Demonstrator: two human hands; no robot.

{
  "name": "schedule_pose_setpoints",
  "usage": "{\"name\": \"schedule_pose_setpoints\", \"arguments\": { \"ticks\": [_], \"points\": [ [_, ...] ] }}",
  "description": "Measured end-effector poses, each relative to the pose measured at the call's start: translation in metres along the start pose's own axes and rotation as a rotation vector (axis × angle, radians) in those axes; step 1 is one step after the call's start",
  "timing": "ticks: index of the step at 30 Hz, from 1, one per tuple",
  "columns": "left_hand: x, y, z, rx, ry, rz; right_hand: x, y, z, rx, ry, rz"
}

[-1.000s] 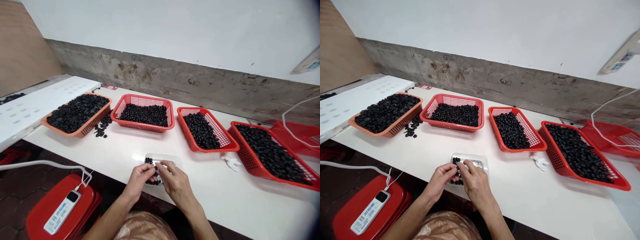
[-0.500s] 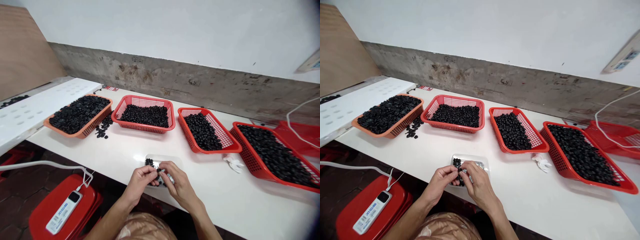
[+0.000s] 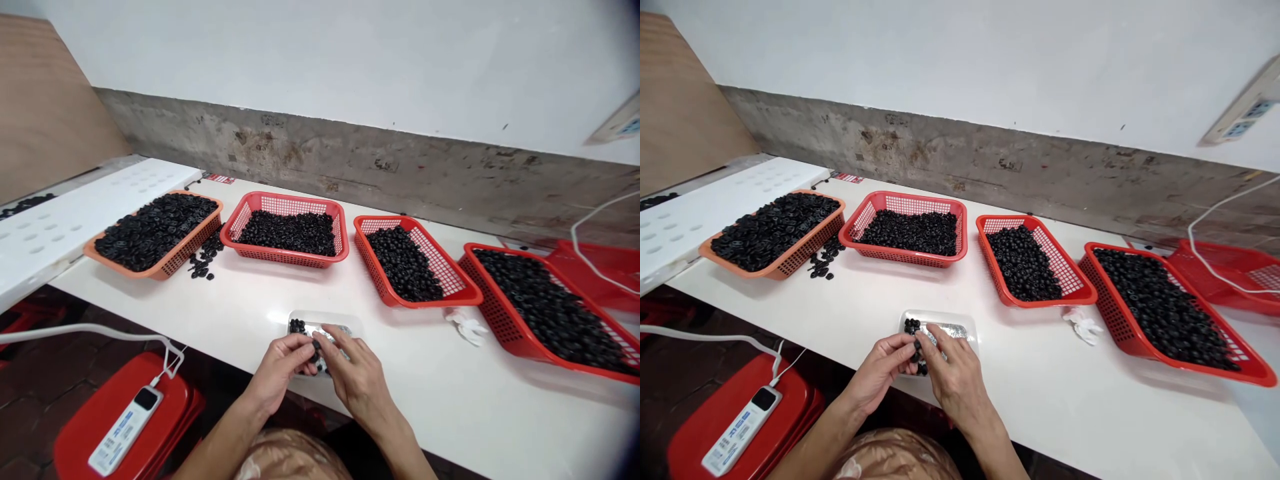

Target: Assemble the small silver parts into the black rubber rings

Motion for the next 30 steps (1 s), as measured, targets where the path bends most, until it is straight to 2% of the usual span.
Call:
{"name": "schedule_pose_setpoints", "arguments": {
  "ticks": [8, 13, 15, 22, 30],
  "points": [
    [-0.004, 0.009, -0.002, -0.088, 0.021, 0.160, -0.006, 0.013, 0.005, -0.218, 0.075, 0.514],
    [-0.003, 0.010, -0.001, -0.121, 0.030, 0.202, -0.015, 0.028, -0.004, -0.435, 0.077, 0.710],
    [-0.001, 0.011, 0.000, -0.143, 0.034, 0.202, -0.017, 0.031, -0.008, -0.480, 0.074, 0.746],
    [0.001, 0.008, 0.000, -0.166, 0.042, 0.202, -0.013, 0.025, -0.009, -0.404, 0.074, 0.664],
    [-0.001, 0.008, 0.000, -0.232, 0.019, 0.354, -0.013, 0.018, -0.007, -0.291, 0.081, 0.554]
  ]
}}
Point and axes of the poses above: each hand's wrist, its own z-axis towards the middle knuckle, its own x-axis out of the back of the hand, y = z × x, the point moved 7 cm from there along z, towards the middle knuckle, and after that the axes turned 1 degree about x, right-handed, at the moved point
